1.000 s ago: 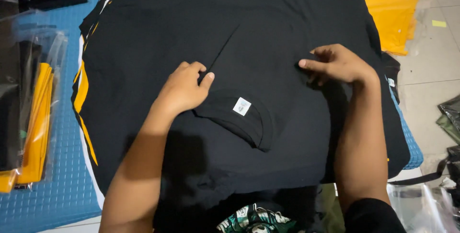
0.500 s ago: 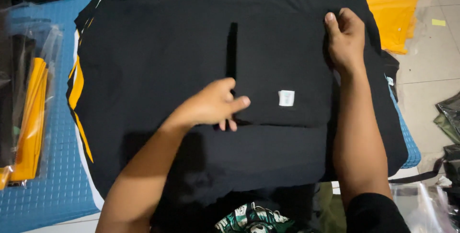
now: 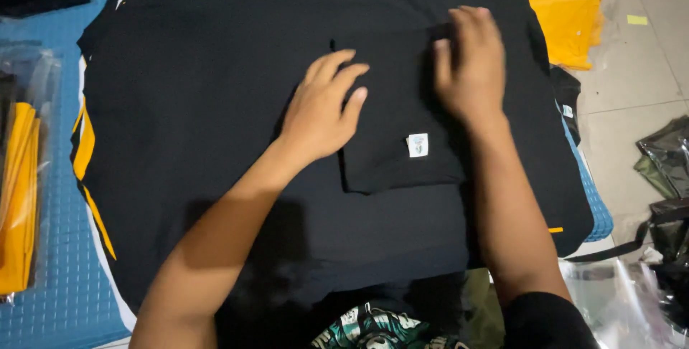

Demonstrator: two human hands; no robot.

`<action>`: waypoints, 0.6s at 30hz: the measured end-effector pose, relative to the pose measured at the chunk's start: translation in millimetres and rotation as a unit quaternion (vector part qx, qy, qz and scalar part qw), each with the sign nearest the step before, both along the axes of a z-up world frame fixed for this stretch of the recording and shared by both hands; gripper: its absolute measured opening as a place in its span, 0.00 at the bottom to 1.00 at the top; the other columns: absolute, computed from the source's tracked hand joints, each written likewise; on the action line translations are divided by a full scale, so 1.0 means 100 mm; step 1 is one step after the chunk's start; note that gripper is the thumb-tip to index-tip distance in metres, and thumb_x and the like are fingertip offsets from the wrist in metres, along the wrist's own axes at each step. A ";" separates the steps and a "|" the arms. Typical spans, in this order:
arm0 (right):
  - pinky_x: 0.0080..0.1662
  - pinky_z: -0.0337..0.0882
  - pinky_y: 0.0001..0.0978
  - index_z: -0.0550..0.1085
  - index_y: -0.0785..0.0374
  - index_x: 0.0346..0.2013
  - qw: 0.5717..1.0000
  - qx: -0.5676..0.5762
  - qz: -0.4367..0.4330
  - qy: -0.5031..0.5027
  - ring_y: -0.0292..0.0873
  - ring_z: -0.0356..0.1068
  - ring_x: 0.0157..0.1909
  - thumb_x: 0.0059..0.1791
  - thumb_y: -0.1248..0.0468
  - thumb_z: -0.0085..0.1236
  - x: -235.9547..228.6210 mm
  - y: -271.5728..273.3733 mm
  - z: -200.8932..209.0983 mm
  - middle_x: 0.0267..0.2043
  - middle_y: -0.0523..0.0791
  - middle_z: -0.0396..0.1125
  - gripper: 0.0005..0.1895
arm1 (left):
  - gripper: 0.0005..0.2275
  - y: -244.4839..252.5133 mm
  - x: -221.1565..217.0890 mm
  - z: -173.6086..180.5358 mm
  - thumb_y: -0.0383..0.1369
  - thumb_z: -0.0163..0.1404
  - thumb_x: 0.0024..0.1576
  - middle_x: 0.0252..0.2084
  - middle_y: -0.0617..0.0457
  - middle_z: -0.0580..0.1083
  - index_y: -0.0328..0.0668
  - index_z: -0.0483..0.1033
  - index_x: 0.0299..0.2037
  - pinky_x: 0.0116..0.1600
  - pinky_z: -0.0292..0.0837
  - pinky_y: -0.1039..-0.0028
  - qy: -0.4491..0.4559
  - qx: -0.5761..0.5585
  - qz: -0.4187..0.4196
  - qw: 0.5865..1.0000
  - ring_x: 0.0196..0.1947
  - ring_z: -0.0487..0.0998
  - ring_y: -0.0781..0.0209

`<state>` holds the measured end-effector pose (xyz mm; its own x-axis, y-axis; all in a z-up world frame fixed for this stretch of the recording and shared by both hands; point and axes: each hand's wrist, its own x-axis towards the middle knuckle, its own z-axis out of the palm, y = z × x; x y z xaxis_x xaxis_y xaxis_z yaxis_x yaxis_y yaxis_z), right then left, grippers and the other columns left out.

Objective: The person folds a black t-shirt with yellow and white sleeve accents on a blue cutting mat, then places it into a clear plastic bag. The process is repeated with a second identical t-shirt.

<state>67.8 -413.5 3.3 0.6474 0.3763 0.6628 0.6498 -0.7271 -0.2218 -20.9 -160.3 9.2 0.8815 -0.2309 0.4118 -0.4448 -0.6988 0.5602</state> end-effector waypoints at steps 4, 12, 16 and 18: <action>0.66 0.52 0.73 0.59 0.71 0.71 0.987 -0.094 0.015 0.129 0.68 0.44 0.77 0.59 0.58 0.47 -0.19 0.28 -0.07 0.75 0.60 0.52 0.29 | 0.20 -0.32 0.39 -0.09 0.37 0.37 0.68 0.75 0.46 0.58 0.42 0.68 0.68 0.74 0.44 0.39 -0.032 0.132 -0.039 0.990 0.76 0.47 0.41; 0.71 0.31 0.70 0.40 0.62 0.78 0.901 -0.171 -0.104 0.386 0.58 0.20 0.81 0.58 0.45 0.20 -0.14 0.11 -0.12 0.82 0.54 0.25 0.38 | 0.32 -0.73 0.71 -0.16 0.57 0.20 0.64 0.80 0.49 0.43 0.58 0.48 0.77 0.72 0.28 0.32 0.130 0.261 0.015 0.956 0.77 0.37 0.31; 0.72 0.29 0.68 0.39 0.62 0.78 0.898 -0.148 -0.098 0.403 0.57 0.19 0.81 0.57 0.42 0.20 -0.20 0.07 -0.07 0.82 0.54 0.24 0.40 | 0.34 -0.60 0.69 -0.11 0.63 0.21 0.62 0.80 0.51 0.41 0.65 0.50 0.77 0.70 0.30 0.25 0.107 0.232 0.011 0.967 0.74 0.36 0.16; 0.72 0.30 0.65 0.41 0.60 0.78 0.909 -0.125 -0.090 0.388 0.62 0.22 0.80 0.58 0.44 0.24 -0.30 -0.03 -0.10 0.82 0.54 0.26 0.38 | 0.38 -0.59 0.64 0.01 0.68 0.23 0.56 0.80 0.52 0.39 0.69 0.48 0.77 0.71 0.26 0.29 0.150 0.224 0.002 0.963 0.75 0.34 0.21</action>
